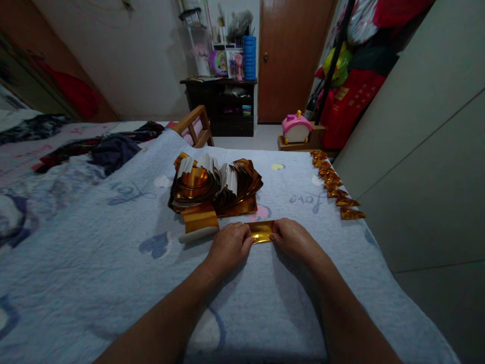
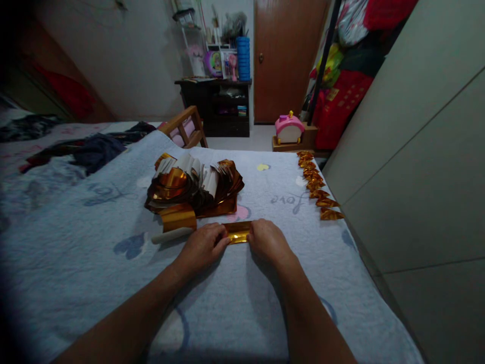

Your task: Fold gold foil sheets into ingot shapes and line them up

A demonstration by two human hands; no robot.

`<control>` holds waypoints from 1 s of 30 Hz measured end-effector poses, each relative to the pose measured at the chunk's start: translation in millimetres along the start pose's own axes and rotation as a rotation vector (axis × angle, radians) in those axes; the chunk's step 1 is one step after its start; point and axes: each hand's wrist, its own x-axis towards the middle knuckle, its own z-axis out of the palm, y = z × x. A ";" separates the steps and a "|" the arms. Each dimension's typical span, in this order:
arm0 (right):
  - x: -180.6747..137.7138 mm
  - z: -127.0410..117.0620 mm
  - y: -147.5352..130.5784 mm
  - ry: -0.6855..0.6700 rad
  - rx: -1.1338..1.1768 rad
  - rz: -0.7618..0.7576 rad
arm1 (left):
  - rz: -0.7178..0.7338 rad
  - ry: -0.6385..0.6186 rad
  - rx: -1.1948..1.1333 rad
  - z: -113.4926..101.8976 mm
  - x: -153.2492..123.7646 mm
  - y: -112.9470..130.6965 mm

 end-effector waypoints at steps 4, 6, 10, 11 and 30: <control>-0.9 -1.9 1.7 -0.010 0.014 0.008 | 0.006 -0.011 0.011 -0.1 0.0 -0.2; -1.7 -4.0 3.6 -0.019 0.038 -0.001 | 0.010 -0.010 0.014 1.0 0.1 -1.2; -3.2 -8.2 6.5 -0.036 0.078 -0.010 | 0.021 0.000 0.014 2.7 0.0 -2.5; -3.3 -8.8 6.6 -0.039 0.084 -0.005 | 0.023 0.002 0.012 2.8 0.0 -2.6; 0.3 -0.6 6.7 -0.030 0.005 0.015 | -0.037 0.000 0.022 0.6 -1.6 0.1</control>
